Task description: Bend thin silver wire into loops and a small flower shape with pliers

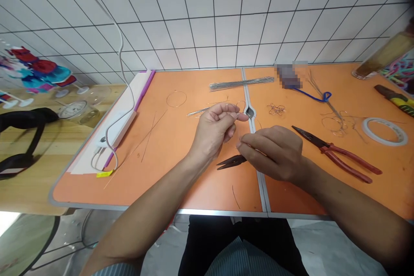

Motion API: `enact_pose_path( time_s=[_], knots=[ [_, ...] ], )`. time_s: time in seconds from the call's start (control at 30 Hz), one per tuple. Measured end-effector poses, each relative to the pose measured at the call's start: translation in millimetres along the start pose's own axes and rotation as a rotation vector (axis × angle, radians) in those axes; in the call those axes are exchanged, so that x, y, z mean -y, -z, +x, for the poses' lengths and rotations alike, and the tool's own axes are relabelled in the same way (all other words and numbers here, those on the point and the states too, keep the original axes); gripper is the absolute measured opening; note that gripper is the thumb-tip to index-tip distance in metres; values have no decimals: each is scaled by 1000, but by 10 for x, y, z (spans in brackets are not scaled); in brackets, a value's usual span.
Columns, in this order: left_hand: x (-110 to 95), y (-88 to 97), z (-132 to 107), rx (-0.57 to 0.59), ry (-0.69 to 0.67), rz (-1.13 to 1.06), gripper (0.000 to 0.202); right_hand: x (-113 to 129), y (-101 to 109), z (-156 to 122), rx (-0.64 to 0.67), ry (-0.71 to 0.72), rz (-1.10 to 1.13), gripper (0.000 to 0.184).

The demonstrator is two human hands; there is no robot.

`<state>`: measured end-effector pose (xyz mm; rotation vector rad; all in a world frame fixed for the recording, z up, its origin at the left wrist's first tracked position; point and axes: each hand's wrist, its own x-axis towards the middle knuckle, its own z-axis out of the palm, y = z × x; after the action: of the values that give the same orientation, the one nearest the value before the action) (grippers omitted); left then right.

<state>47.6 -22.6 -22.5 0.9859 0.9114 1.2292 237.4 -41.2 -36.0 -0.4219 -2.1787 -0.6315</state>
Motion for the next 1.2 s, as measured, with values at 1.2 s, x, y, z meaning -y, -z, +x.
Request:
enact_pose_path(
  time_s=[1.2],
  knots=[
    [153,-16,-38,187,-114,359,11,-135,163,242,-97,-704,118,15]
  ],
)
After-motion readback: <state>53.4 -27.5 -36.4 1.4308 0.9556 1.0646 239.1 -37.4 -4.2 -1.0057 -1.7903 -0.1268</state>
